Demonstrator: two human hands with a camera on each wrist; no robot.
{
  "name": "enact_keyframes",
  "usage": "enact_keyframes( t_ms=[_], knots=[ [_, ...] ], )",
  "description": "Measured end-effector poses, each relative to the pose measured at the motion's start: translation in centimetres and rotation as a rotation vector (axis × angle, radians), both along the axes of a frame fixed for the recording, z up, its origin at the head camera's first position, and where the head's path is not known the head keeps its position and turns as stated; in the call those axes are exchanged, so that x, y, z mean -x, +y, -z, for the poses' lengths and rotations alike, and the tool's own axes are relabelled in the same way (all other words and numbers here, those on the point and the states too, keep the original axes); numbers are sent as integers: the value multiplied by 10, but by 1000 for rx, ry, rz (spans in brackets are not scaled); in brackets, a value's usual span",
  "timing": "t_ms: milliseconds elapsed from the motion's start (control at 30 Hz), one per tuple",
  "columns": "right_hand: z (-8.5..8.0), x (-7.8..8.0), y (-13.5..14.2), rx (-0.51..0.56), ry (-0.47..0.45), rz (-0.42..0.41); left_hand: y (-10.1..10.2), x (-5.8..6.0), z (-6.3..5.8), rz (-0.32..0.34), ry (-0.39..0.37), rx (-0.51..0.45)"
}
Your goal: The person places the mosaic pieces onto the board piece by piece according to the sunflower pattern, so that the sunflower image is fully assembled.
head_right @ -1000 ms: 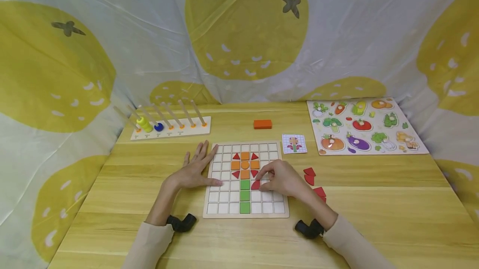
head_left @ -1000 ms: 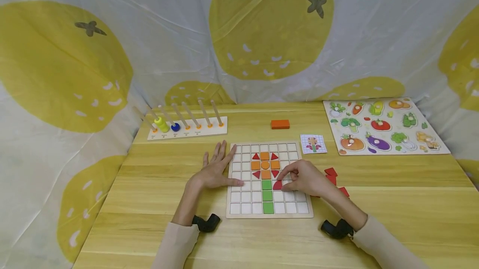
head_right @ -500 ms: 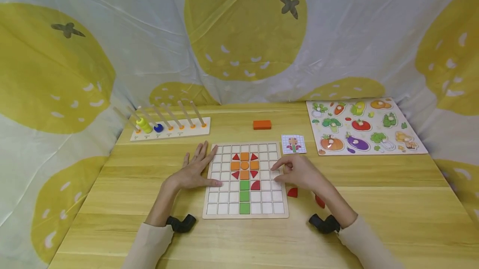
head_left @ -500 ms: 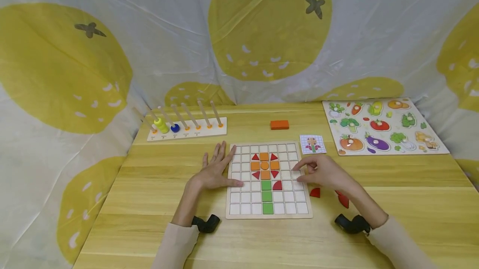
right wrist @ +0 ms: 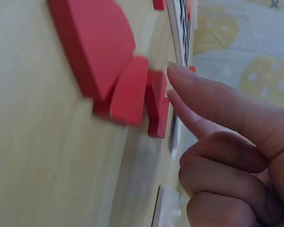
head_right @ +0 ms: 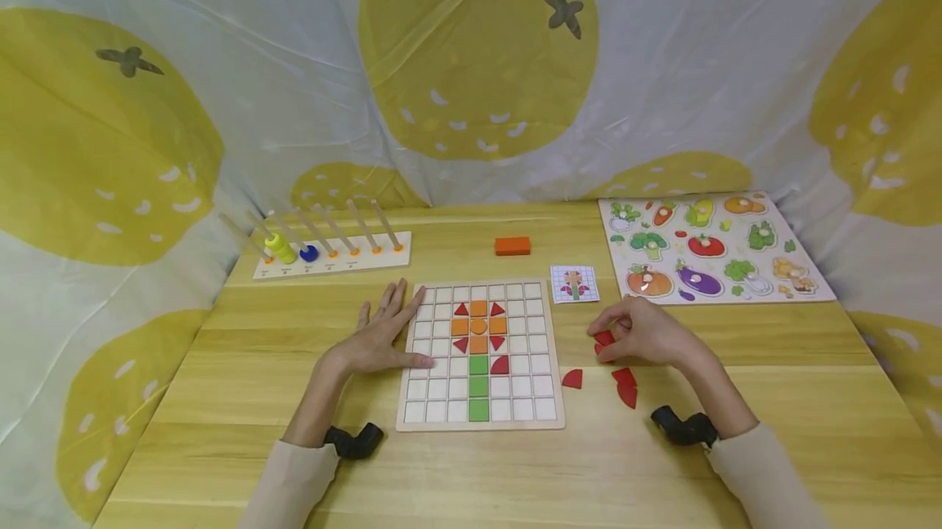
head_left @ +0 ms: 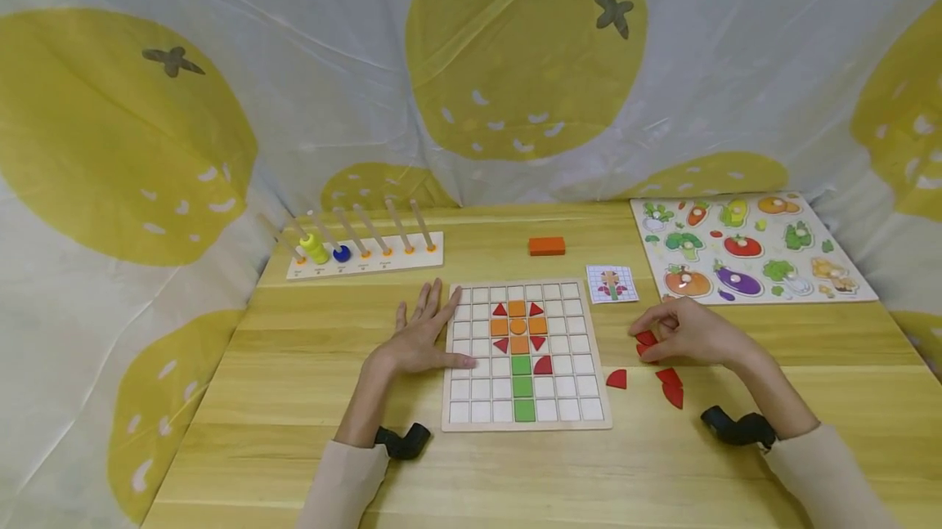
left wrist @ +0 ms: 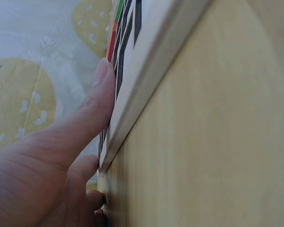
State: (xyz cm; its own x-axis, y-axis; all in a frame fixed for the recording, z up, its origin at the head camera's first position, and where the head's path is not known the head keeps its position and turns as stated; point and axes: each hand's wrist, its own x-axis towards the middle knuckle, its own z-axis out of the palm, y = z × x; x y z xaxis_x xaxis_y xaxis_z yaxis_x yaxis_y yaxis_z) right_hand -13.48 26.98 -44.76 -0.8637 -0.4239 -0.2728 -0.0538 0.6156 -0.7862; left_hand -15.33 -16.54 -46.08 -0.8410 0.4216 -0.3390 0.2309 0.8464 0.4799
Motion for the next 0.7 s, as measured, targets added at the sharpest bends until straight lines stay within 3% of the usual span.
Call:
enact_keyframes(
  t_ms=[400, 700],
  knots=[
    [4, 6, 18, -19, -58, 54, 0, 0, 1, -5, 4, -7],
    [6, 5, 6, -60, 14, 50, 1, 0, 1, -5, 10, -4]
  ],
)
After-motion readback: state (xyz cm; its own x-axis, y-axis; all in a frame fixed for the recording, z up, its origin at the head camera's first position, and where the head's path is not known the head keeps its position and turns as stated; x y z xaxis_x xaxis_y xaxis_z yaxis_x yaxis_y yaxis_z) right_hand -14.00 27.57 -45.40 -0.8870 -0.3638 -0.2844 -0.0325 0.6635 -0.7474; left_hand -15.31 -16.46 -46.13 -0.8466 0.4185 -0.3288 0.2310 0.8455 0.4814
